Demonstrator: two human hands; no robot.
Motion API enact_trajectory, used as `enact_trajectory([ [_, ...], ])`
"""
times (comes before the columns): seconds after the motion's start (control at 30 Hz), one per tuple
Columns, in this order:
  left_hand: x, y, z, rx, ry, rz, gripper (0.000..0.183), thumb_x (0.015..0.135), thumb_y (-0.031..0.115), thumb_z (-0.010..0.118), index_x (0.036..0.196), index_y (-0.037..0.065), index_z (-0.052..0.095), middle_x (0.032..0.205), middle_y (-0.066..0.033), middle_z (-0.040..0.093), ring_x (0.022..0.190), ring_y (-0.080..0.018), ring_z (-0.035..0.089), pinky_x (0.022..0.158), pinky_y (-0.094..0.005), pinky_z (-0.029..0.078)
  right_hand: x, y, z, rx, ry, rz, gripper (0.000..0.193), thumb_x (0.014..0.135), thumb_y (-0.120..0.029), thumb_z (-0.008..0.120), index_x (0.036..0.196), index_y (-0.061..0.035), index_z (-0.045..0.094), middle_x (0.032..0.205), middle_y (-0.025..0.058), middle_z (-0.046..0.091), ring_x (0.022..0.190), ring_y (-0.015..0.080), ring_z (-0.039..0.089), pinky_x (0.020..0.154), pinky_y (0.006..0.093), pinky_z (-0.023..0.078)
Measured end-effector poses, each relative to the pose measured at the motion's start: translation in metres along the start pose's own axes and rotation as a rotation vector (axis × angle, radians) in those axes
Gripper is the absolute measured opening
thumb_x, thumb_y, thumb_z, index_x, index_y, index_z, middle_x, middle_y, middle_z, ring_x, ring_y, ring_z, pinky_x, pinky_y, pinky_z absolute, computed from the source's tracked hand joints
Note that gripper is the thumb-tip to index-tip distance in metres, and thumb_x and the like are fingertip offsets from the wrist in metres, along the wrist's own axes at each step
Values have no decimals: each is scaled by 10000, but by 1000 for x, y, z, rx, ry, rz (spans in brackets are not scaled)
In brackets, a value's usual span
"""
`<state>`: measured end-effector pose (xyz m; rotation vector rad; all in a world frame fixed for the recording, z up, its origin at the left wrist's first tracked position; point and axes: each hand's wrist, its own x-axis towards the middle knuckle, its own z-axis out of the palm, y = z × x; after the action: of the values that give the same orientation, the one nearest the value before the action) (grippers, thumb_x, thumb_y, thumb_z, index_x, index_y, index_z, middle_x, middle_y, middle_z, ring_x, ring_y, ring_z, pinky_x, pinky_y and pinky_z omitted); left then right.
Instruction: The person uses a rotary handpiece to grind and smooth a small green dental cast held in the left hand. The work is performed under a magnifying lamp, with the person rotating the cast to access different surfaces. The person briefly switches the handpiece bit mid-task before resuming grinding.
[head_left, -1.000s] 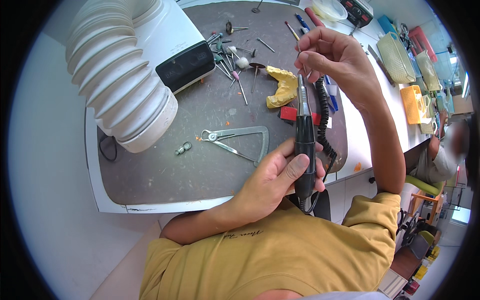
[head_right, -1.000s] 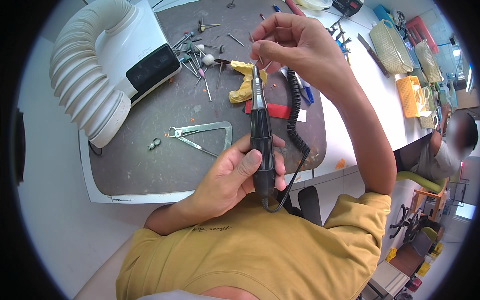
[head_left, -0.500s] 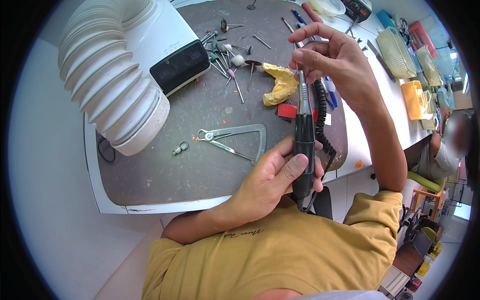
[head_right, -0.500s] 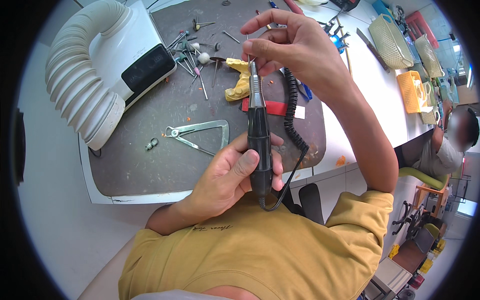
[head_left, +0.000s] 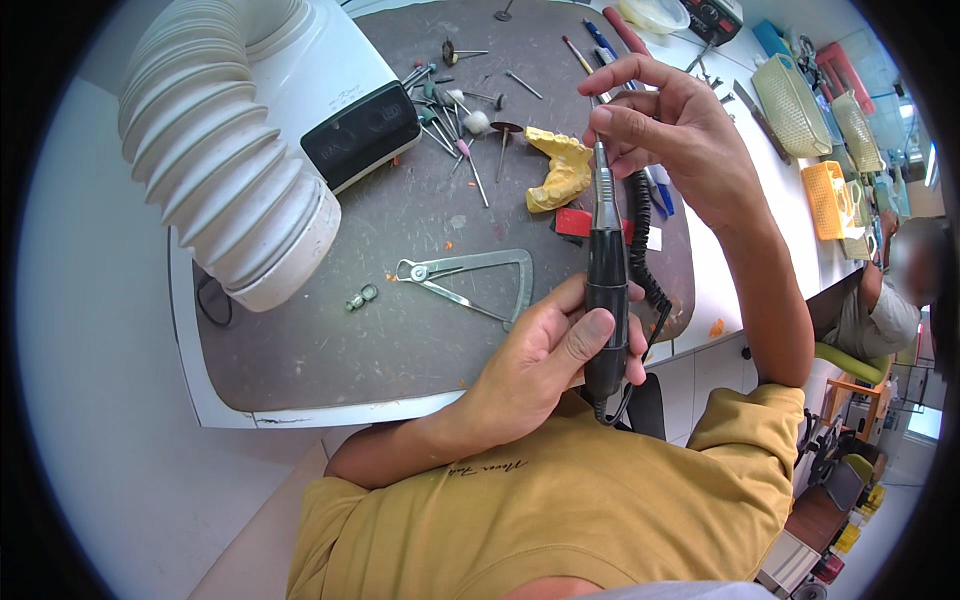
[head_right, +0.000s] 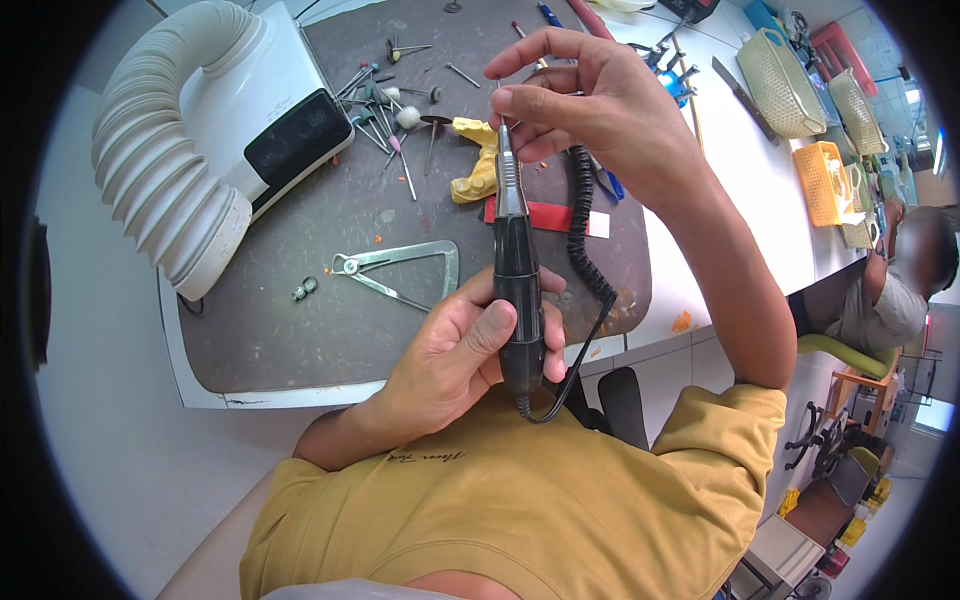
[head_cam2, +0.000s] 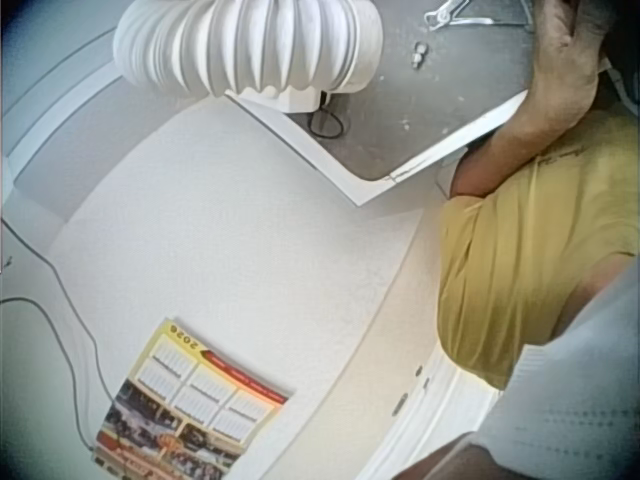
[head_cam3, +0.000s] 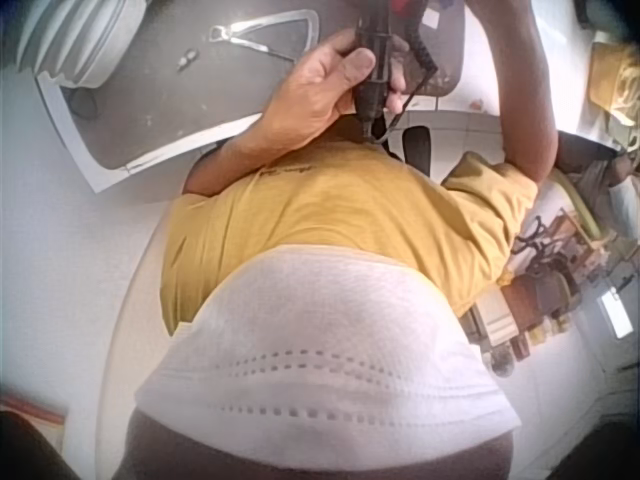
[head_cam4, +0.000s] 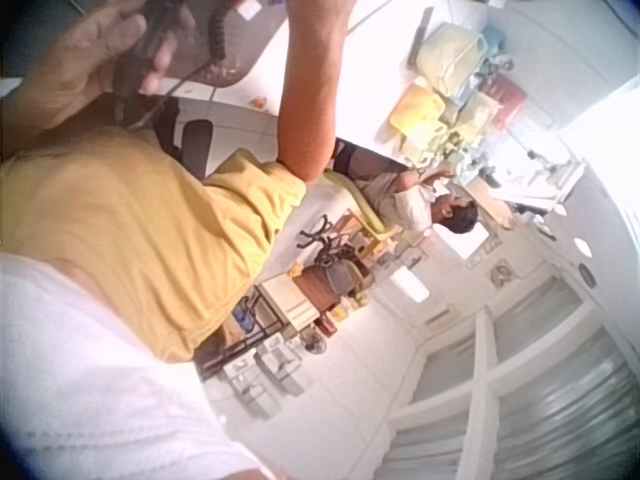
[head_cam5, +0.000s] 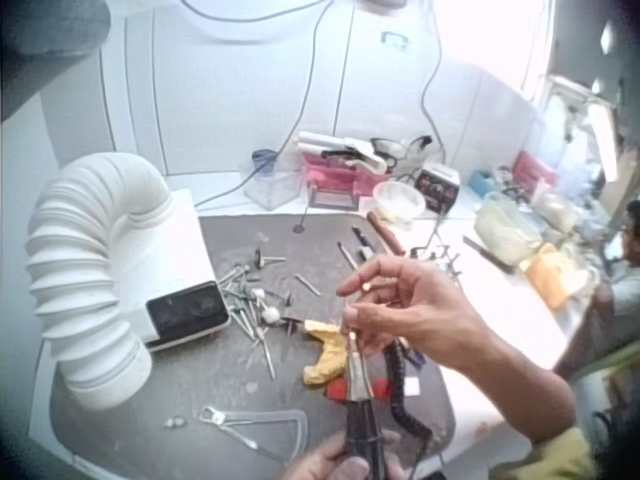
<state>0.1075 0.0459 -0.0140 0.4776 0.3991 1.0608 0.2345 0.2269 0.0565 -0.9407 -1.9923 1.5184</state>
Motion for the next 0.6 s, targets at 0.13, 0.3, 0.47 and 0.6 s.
enact_trajectory([
  [0.13, -1, 0, 0, -3, 3, 9, 479, 1014, 382, 487, 1341, 40, 414, 1019, -73, 602, 934, -170, 630, 849, -311, 511, 0, 2, 0, 9, 14, 21, 259, 892, -193, 706, 1055, 1, 654, 909, 70, 705, 764, 93, 690, 702, 211, 583],
  [0.3, -2, 2, 3, -12, -2, 10, 470, 1018, 374, 482, 1341, 39, 417, 1017, -74, 602, 938, -170, 631, 848, -311, 512, -1, -1, 0, -15, 4, -4, 298, 905, -227, 694, 1076, 13, 647, 921, 70, 701, 770, 90, 686, 719, 210, 582],
  [0.47, -4, 7, 6, -57, -3, 4, 466, 1020, 371, 479, 1342, 39, 417, 1020, -77, 601, 939, -176, 632, 855, -310, 510, -9, -16, 5, -48, 106, 55, 398, 943, -317, 643, 1152, 20, 609, 930, 89, 696, 741, 89, 681, 685, 215, 582],
  [0.6, -5, 5, 3, -88, 6, 11, 443, 1030, 353, 466, 1347, 48, 413, 1039, -79, 594, 942, -183, 636, 866, -316, 510, -30, -22, 4, -282, -16, 242, 434, 920, -414, 661, 910, 19, 656, 743, 53, 663, 649, 63, 625, 539, 191, 477],
])
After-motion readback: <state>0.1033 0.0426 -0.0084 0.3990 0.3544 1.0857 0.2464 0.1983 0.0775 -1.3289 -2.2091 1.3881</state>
